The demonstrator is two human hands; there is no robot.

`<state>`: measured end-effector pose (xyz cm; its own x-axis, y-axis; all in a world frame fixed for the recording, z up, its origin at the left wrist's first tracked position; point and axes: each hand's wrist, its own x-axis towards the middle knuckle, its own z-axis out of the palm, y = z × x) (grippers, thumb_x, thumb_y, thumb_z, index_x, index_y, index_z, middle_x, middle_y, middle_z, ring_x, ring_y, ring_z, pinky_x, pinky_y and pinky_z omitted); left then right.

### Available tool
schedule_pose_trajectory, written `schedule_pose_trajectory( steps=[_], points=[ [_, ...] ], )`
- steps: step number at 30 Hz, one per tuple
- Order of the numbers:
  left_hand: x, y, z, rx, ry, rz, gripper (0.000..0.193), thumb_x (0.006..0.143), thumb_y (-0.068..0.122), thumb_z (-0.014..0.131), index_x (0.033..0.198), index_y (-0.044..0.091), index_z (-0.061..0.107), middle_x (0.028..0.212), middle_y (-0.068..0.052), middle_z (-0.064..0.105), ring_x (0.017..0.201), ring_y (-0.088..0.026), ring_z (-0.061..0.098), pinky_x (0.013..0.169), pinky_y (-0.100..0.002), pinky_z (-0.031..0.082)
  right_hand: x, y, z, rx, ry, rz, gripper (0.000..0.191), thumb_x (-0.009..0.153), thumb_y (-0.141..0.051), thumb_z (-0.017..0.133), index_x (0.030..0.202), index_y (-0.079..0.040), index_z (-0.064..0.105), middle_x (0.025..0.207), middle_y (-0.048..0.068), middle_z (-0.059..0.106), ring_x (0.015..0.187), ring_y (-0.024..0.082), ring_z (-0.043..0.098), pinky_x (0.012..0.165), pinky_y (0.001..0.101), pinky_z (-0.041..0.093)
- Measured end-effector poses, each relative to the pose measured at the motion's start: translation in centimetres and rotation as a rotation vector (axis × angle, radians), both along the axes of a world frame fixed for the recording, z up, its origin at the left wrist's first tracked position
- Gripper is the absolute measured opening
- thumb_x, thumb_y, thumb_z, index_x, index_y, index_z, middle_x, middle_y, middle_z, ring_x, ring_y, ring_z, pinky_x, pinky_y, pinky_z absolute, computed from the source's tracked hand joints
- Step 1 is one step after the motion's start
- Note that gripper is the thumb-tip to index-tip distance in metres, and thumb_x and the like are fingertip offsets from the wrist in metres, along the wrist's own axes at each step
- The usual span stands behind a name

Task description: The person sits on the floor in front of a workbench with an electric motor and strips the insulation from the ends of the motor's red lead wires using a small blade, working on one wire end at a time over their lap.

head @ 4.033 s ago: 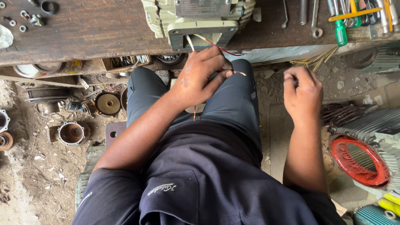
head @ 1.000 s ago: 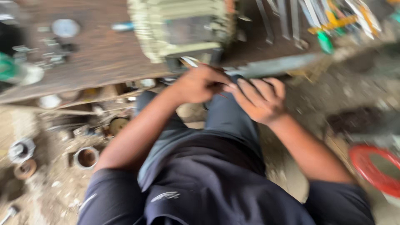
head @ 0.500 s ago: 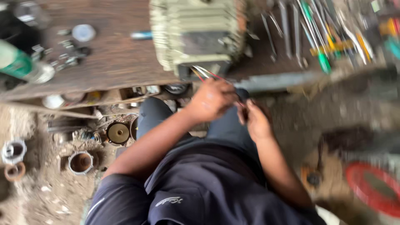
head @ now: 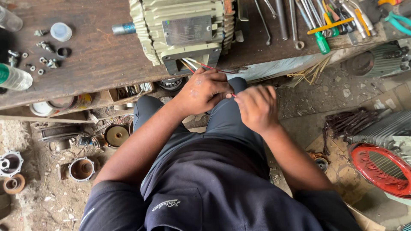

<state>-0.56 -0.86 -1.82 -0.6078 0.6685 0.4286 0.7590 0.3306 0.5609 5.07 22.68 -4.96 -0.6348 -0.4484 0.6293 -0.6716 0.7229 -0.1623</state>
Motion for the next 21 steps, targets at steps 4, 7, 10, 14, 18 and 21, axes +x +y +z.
schedule_pose_trajectory(
  steps=[4, 7, 10, 14, 18, 21],
  points=[
    [0.4, 0.3, -0.5, -0.040, 0.140, 0.040, 0.019, 0.081, 0.019, 0.076, 0.099, 0.016, 0.074, 0.099, -0.001, 0.064, 0.101, -0.024, 0.061, 0.082, -0.044, 0.039, 0.0, 0.4, -4.1, -1.421, -1.295, 0.134, 0.015, 0.099, -0.019, 0.067, 0.101, -0.006, 0.061, 0.092, 0.007, 0.060, 0.078, 0.024, 0.057, 0.073, 0.0383, 0.042],
    [0.3, 0.3, -0.6, -0.026, 0.121, 0.039, 0.018, 0.081, 0.019, 0.076, 0.099, 0.017, 0.074, 0.096, 0.000, 0.063, 0.100, -0.025, 0.061, 0.079, -0.043, 0.038, 0.8, -0.1, -5.2, -1.631, -1.382, 0.206, 0.021, 0.099, -0.021, 0.068, 0.110, -0.005, 0.060, 0.098, 0.009, 0.060, 0.081, 0.026, 0.058, 0.075, 0.0379, 0.045],
    [0.4, 0.2, -0.8, -0.030, 0.070, 0.052, 0.016, 0.085, 0.021, 0.077, 0.100, 0.018, 0.074, 0.095, -0.001, 0.063, 0.099, -0.025, 0.061, 0.077, -0.043, 0.037, 1.8, -0.9, -3.9, -1.433, -1.118, 0.127, 0.030, 0.098, -0.023, 0.069, 0.118, -0.004, 0.058, 0.103, 0.011, 0.060, 0.084, 0.028, 0.060, 0.077, 0.0375, 0.048],
    [0.2, 0.0, -1.0, 0.016, 0.028, 0.039, 0.013, 0.090, 0.024, 0.076, 0.101, 0.018, 0.074, 0.096, 0.000, 0.063, 0.101, -0.024, 0.062, 0.078, -0.042, 0.038, 2.8, -1.6, -0.2, -0.490, -0.208, -0.035, 0.042, 0.097, -0.026, 0.071, 0.130, -0.003, 0.056, 0.111, 0.015, 0.061, 0.088, 0.030, 0.061, 0.080, 0.0369, 0.051],
    [0.0, -0.2, -1.0, 0.008, -0.020, 0.030, 0.012, 0.092, 0.025, 0.076, 0.100, 0.016, 0.074, 0.095, -0.001, 0.064, 0.102, -0.024, 0.063, 0.078, -0.043, 0.037, 2.2, -1.8, 1.7, -0.150, 0.056, -0.026, 0.036, 0.097, -0.015, 0.078, 0.128, -0.006, 0.062, 0.114, 0.015, 0.063, 0.093, 0.036, 0.065, 0.085, 0.0452, 0.052],
    [0.1, -0.3, -1.0, 0.009, 0.022, 0.020, 0.013, 0.090, 0.024, 0.075, 0.100, 0.017, 0.074, 0.096, 0.000, 0.064, 0.102, -0.025, 0.062, 0.083, -0.043, 0.039, 1.4, -1.6, 0.5, -0.059, 0.118, -0.067, 0.020, 0.095, -0.007, 0.077, 0.114, -0.006, 0.069, 0.098, 0.010, 0.068, 0.081, 0.031, 0.064, 0.072, 0.0461, 0.048]
  ],
)
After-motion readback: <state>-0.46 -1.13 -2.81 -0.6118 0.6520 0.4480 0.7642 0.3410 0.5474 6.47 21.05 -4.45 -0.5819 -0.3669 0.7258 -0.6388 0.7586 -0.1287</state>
